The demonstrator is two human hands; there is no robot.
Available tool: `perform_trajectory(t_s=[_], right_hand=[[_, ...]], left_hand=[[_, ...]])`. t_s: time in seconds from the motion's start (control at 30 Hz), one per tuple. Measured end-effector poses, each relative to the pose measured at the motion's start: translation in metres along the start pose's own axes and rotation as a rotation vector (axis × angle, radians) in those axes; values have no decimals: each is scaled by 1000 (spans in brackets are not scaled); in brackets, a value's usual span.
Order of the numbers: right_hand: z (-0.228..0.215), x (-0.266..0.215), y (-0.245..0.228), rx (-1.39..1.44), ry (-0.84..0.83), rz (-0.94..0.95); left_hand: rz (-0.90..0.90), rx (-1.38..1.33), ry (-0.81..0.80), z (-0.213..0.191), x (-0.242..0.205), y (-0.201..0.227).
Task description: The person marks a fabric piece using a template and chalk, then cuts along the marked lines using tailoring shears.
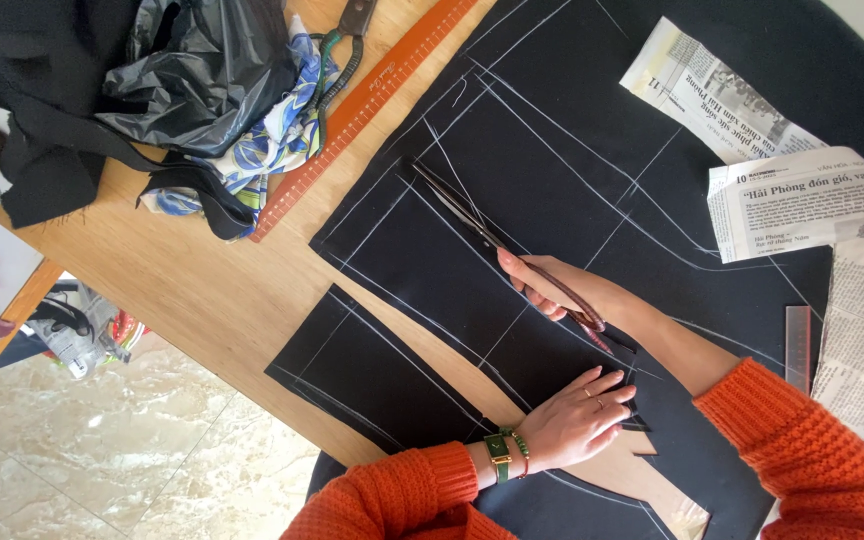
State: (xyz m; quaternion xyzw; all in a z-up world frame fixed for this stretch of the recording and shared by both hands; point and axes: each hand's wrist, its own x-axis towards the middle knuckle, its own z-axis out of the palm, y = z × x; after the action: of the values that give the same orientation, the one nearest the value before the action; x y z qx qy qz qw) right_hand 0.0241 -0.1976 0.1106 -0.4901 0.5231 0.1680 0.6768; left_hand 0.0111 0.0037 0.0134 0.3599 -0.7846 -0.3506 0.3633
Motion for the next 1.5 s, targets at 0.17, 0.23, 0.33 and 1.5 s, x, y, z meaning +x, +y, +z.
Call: perform_trajectory(t_s=[0.17, 0.23, 0.33, 1.5], right_hand=[[0, -5, -2, 52, 1, 25], [-3, 16, 21, 14, 57, 9], [-5, 24, 33, -20, 117, -15], [3, 60, 0, -129, 193, -27]], left_hand=[[-142, -225, -81, -53, -5, 12], [-59, 21, 173, -87, -8, -13], [-134, 528, 362, -166, -7, -61], [-706, 810, 233, -274, -51, -147]])
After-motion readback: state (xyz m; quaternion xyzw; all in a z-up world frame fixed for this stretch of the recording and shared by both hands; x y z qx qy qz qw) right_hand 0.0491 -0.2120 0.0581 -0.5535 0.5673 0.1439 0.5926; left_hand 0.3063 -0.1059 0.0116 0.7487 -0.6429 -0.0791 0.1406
